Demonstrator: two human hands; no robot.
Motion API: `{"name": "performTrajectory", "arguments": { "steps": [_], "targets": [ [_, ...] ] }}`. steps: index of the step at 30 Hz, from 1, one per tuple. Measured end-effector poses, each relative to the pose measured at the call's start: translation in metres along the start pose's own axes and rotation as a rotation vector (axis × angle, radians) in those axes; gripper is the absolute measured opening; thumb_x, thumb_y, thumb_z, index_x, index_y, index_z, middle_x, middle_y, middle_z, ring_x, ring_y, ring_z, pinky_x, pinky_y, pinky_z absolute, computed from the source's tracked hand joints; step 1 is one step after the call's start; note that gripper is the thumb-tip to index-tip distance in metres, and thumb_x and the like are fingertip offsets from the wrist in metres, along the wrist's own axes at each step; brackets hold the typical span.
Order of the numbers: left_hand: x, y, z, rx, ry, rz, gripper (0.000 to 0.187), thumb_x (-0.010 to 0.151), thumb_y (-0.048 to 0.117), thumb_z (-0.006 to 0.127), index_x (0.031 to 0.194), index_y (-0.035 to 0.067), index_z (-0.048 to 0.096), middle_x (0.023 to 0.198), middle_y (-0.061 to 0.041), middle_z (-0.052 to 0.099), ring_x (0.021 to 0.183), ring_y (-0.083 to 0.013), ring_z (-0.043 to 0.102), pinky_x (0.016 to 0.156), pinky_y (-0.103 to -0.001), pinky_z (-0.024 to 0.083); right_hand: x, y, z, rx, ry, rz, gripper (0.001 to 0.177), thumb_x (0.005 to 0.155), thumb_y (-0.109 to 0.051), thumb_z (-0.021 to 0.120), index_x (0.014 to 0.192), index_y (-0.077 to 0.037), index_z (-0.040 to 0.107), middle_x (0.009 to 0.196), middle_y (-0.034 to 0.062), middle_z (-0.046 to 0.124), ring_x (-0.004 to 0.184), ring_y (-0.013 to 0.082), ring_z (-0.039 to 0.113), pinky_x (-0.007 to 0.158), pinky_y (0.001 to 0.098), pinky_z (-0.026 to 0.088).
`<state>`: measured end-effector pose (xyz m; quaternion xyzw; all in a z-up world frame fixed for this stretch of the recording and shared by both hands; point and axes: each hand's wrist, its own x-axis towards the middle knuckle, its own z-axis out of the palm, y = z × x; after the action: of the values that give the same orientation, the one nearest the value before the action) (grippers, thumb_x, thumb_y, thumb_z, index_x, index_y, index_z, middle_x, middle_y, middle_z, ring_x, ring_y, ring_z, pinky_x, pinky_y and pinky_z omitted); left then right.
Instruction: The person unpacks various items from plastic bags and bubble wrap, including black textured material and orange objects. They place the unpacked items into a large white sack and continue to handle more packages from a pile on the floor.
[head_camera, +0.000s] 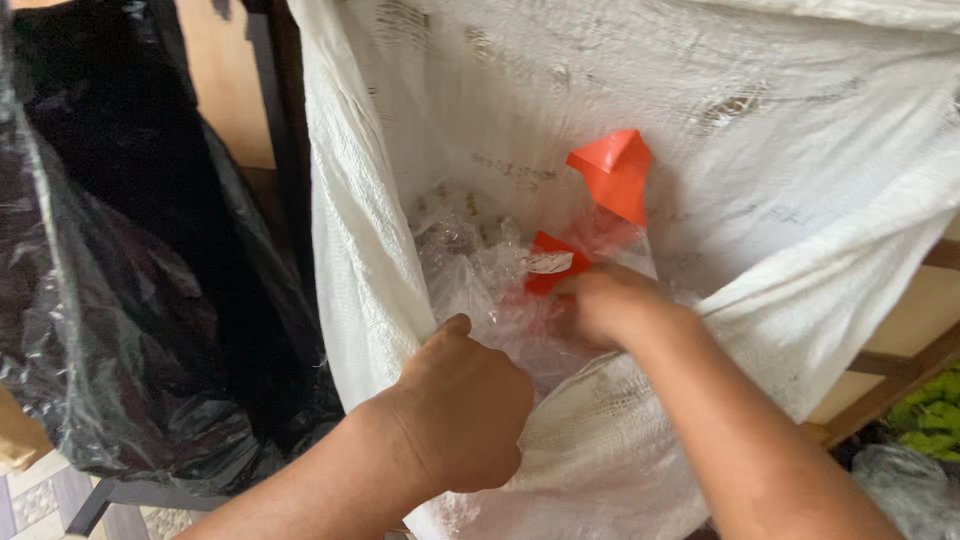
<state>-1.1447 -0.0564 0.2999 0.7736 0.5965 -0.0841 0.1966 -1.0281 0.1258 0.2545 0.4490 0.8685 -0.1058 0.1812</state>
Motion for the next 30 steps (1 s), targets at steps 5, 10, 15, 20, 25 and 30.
{"name": "performTrajectory", "arguments": {
  "steps": [5, 10, 15, 20, 25, 30],
  "targets": [
    [0.014, 0.013, 0.002, -0.109, 0.121, 0.157, 0.038, 0.069, 0.011, 0.064, 0.106, 0.009, 0.071, 0.081, -0.012, 0.071, 0.081, -0.0315, 0.070, 0.084, -0.046, 0.048, -0.013, -0.012, 0.034, -0.070, -0.147, -0.034, 0.058, 0.073, -0.042, 0.080, 0.127, -0.028, 0.069, 0.126, 0.0097, 0.069, 0.116, 0.0295, 0.065, 0.097, 0.0418, 0.051],
    [0.016, 0.017, 0.009, -0.236, 0.327, 0.170, 0.064, 0.070, 0.010, 0.063, 0.133, 0.021, 0.065, 0.082, -0.012, 0.072, 0.079, -0.0330, 0.072, 0.072, -0.048, 0.054, -0.031, -0.014, 0.011, -0.084, -0.120, -0.067, 0.073, 0.065, -0.046, 0.086, 0.132, -0.023, 0.066, 0.121, 0.0122, 0.070, 0.113, 0.0313, 0.065, 0.093, 0.0434, 0.051],
    [0.008, 0.024, -0.002, -0.204, 0.475, 0.126, 0.042, 0.067, 0.006, 0.067, 0.108, 0.013, 0.070, 0.094, -0.009, 0.075, 0.089, -0.0300, 0.071, 0.090, -0.046, 0.049, -0.076, 0.023, -0.015, 0.179, 0.229, -0.191, 0.082, 0.067, -0.042, 0.087, 0.140, -0.018, 0.059, 0.117, 0.0148, 0.071, 0.109, 0.0316, 0.068, 0.090, 0.0426, 0.053],
    [0.021, 0.057, -0.003, -0.161, 0.833, 0.279, 0.050, 0.070, 0.022, 0.082, 0.118, 0.012, 0.070, 0.111, -0.008, 0.070, 0.106, -0.0287, 0.068, 0.097, -0.048, 0.045, -0.137, 0.071, 0.007, 0.470, 0.824, -0.402, 0.058, 0.081, -0.019, 0.081, 0.135, -0.010, 0.062, 0.122, 0.0158, 0.072, 0.109, 0.0322, 0.069, 0.090, 0.0391, 0.055],
    [0.048, 0.139, -0.002, -0.214, 0.882, 0.206, 0.037, 0.074, 0.021, 0.084, 0.108, 0.011, 0.072, 0.111, -0.009, 0.070, 0.099, -0.0305, 0.068, 0.094, -0.046, 0.049, -0.220, 0.130, 0.067, 0.515, 0.957, -0.200, 0.047, 0.085, -0.014, 0.077, 0.130, -0.011, 0.065, 0.123, 0.0127, 0.072, 0.109, 0.0343, 0.065, 0.096, 0.0431, 0.051],
    [0.070, 0.249, 0.016, -0.265, 0.778, 0.248, 0.030, 0.074, 0.018, 0.083, 0.101, 0.009, 0.073, 0.105, -0.009, 0.070, 0.097, -0.0309, 0.069, 0.088, -0.044, 0.053, -0.322, 0.211, 0.137, 0.541, 1.019, -0.007, 0.046, 0.084, -0.015, 0.078, 0.128, -0.011, 0.066, 0.122, 0.0132, 0.072, 0.112, 0.0361, 0.063, 0.097, 0.0458, 0.048]
  ]
}}
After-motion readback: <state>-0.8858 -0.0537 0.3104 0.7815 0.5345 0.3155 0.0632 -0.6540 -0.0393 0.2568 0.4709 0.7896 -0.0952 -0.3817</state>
